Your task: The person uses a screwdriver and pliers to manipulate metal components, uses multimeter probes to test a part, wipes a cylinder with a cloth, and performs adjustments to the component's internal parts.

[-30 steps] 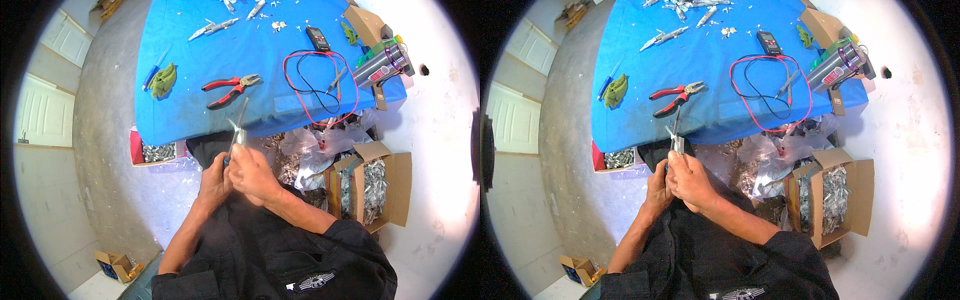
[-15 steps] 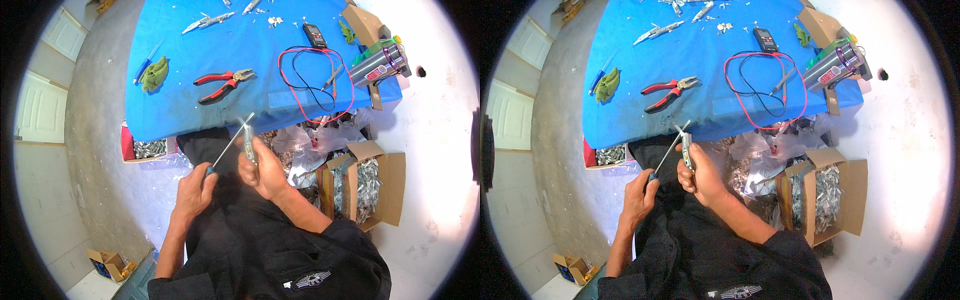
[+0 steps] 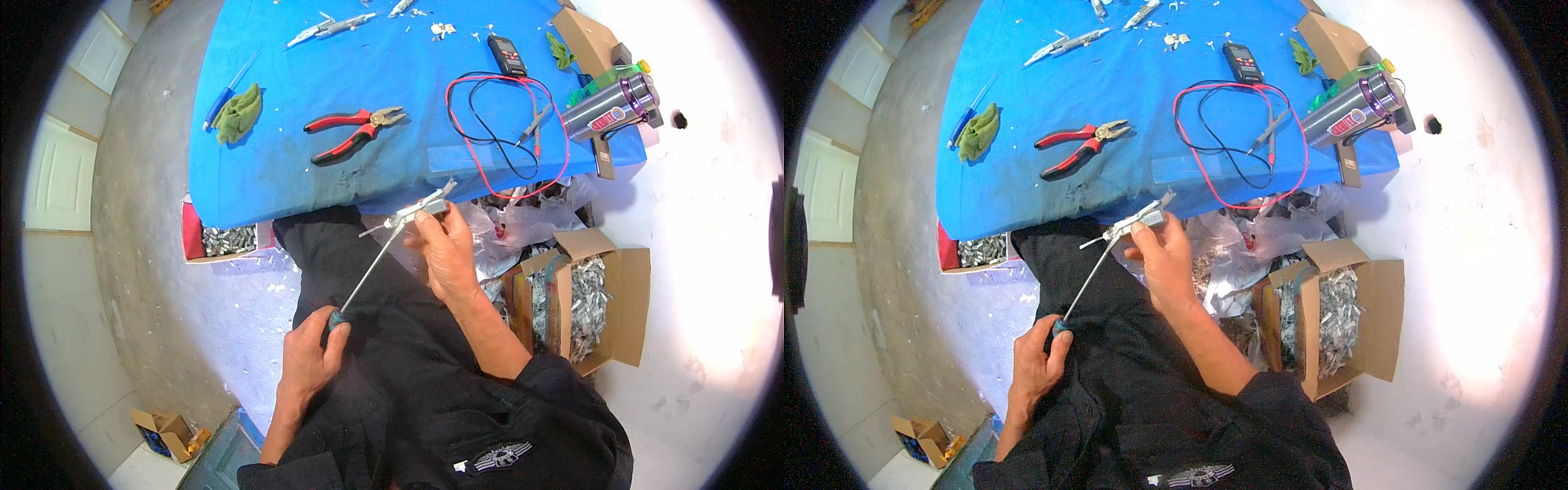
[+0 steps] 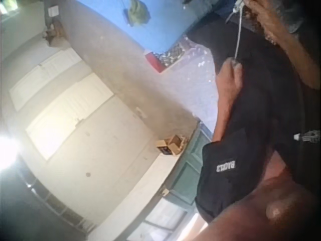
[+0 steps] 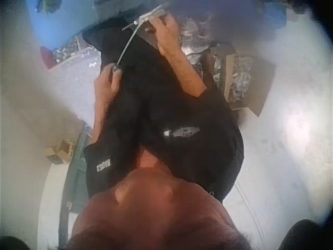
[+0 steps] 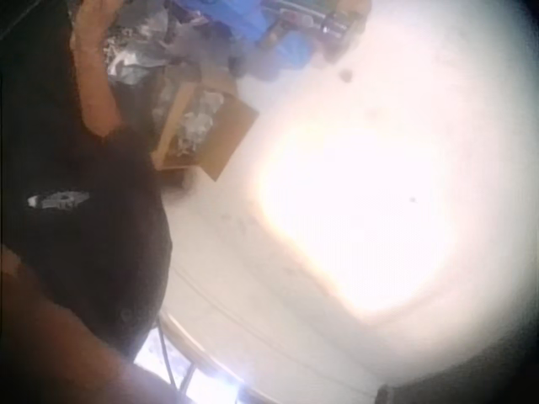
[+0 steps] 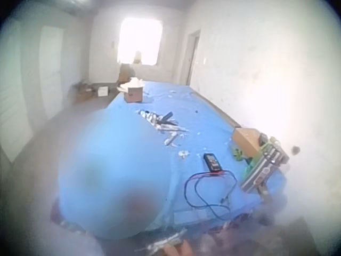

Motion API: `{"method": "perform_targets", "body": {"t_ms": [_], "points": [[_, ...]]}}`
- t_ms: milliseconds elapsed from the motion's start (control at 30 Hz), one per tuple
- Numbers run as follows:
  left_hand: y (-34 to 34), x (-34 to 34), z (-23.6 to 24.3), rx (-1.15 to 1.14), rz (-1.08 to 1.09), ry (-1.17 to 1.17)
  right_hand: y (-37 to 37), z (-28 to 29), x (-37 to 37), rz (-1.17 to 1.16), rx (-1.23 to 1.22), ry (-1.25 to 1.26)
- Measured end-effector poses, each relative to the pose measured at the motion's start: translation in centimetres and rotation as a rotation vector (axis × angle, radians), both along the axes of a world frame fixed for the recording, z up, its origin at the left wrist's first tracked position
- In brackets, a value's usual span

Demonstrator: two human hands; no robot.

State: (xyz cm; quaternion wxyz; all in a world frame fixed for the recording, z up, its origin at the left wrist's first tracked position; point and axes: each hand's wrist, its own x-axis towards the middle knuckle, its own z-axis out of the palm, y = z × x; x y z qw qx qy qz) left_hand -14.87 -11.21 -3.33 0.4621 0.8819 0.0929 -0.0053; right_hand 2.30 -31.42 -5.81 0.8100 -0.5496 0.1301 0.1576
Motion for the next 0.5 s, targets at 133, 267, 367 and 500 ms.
{"method": "perform_targets", "body": {"t_ms": [133, 267, 367, 500], "points": [[-0.1, 0.2, 0.3, 0.02, 0.016, 0.012, 0.3, 0.4, -0.3, -0.039, -0.025, -0.072], [0.1, 0.4, 0.4, 0.021, 0.026, 0.027, 1.0, 0.6, -0.9, -0.081, 0.019, -0.087], [0.1, 0.7, 0.4, 0.026, 0.026, 0.019, 1.5, 0.8, -1.2, -0.089, 0.044, -0.098], [0.1, 0.7, 0.1, 0.036, 0.035, 0.004, 1.7, 1.2, -1.2, -0.1, 0.065, -0.073]]}}
